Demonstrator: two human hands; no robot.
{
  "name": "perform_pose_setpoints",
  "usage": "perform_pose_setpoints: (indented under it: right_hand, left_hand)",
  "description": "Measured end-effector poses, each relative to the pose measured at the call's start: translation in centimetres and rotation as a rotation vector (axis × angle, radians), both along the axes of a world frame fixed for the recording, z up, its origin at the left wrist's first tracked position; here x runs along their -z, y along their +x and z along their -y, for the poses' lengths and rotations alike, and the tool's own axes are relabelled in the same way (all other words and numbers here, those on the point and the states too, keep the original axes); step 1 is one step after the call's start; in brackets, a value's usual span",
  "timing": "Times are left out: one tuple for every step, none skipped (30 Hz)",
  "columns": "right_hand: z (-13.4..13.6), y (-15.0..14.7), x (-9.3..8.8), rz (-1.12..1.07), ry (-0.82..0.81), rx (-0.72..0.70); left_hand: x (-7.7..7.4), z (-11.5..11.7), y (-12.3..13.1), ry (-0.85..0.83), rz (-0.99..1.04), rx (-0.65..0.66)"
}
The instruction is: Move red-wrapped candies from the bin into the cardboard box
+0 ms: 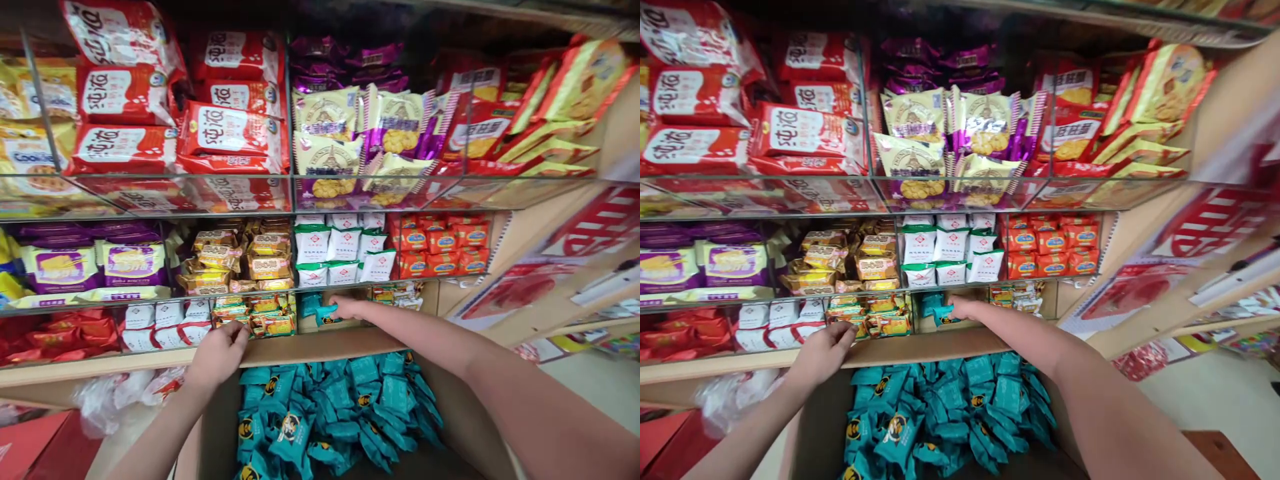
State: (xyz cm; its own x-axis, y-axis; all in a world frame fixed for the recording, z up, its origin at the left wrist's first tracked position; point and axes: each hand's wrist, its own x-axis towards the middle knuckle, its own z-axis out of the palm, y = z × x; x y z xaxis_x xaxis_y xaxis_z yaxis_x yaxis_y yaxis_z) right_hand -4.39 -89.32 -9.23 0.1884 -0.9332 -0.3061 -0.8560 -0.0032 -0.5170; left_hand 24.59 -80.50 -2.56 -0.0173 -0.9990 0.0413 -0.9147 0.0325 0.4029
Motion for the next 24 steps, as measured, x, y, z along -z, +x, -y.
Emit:
perform_pose_setpoints:
  right_hand:
    - [0.4, 0.5, 0.9, 0.005, 0.015, 0.000]
    - [0.6, 0.9, 1.7, 0.008, 0.027, -0.004]
    - [0.8, 1.2, 2.4, 0.010, 0.034, -0.011]
    - [0.9, 1.4, 3.0, 0.008, 0.037, -0.021]
    - [1.1, 1.5, 3.5, 0.005, 0.038, -0.034]
    - [1.2, 1.5, 3.8, 0.002, 0.036, -0.049]
    - [1.4, 1.5, 4.1, -0.001, 0.032, -0.064]
    - [1.5, 1.5, 4.3, -0.004, 0.024, -0.076]
    - [1.6, 1.5, 4.5, -0.006, 0.013, -0.083]
    - [1.8, 1.5, 4.6, -0.009, 0.000, -0.086]
    - [1.8, 1.6, 4.7, -0.011, -0.016, -0.085]
    - [1.9, 1.7, 4.8, -0.013, -0.034, -0.082]
    - [2.0, 1.7, 4.9, -0.015, -0.052, -0.077]
    - [2.1, 1.8, 5.0, -0.017, -0.067, -0.072]
    - [2.2, 1.9, 5.2, -0.020, -0.079, -0.068]
    - [2.3, 2.0, 5.3, -0.023, -0.089, -0.065]
    - [2.4, 2.0, 5.4, -0.026, -0.095, -0.065]
    - [2.6, 2.0, 5.5, -0.028, -0.098, -0.066]
    - [2.7, 1.9, 5.6, -0.029, -0.100, -0.068]
    - [2.9, 1.9, 5.8, -0.029, -0.102, -0.071]
    - [3.0, 1.8, 5.9, -0.027, -0.103, -0.071]
    - [3.1, 1.7, 5.9, -0.022, -0.104, -0.069]
    - [3.2, 1.7, 6.0, -0.014, -0.107, -0.065]
    - [3.4, 1.7, 6.0, -0.002, -0.112, -0.057]
  left_hand:
    - [0.1, 0.0, 0.1, -0.008, 0.000, -0.002]
    - [0.3, 0.0, 0.2, -0.015, 0.001, -0.002]
    - [0.4, -0.1, 0.2, -0.021, 0.001, -0.001]
    - [0.6, -0.1, 0.2, -0.026, 0.002, 0.000]
    - [0.7, -0.1, 0.2, -0.029, 0.003, 0.000]
    - [0.8, -0.2, 0.2, -0.030, 0.003, 0.000]
    - [0.9, -0.1, 0.2, -0.029, 0.002, -0.001]
    - [1.0, -0.1, 0.2, -0.025, -0.001, -0.002]
    - [1.1, -0.1, 0.2, -0.020, -0.004, -0.005]
    - [1.1, 0.0, 0.1, -0.015, -0.007, -0.009]
    - [1.1, 0.0, 0.1, -0.011, -0.009, -0.013]
    - [1.1, 0.1, 0.0, -0.009, -0.009, -0.018]
    - [1.0, 0.1, 0.0, -0.009, -0.008, -0.023]
    - [0.9, 0.1, -0.1, -0.011, -0.006, -0.030]
    - [0.9, 0.0, -0.1, -0.011, -0.004, -0.035]
    - [0.8, 0.0, -0.2, -0.011, -0.001, -0.041]
    - [0.7, 0.0, -0.2, -0.009, 0.002, -0.045]
    - [0.6, 0.0, -0.3, -0.007, 0.003, -0.049]
    - [0.6, 0.0, -0.3, -0.005, 0.004, -0.051]
    - [0.5, 0.0, -0.4, -0.003, 0.003, -0.053]
    - [0.5, 0.0, -0.4, -0.003, 0.003, -0.056]
    - [0.5, 0.0, -0.4, -0.004, 0.003, -0.059]
    - [0.5, 0.0, -0.4, -0.005, 0.002, -0.063]
    - [0.5, 0.0, -0.5, -0.006, 0.001, -0.067]
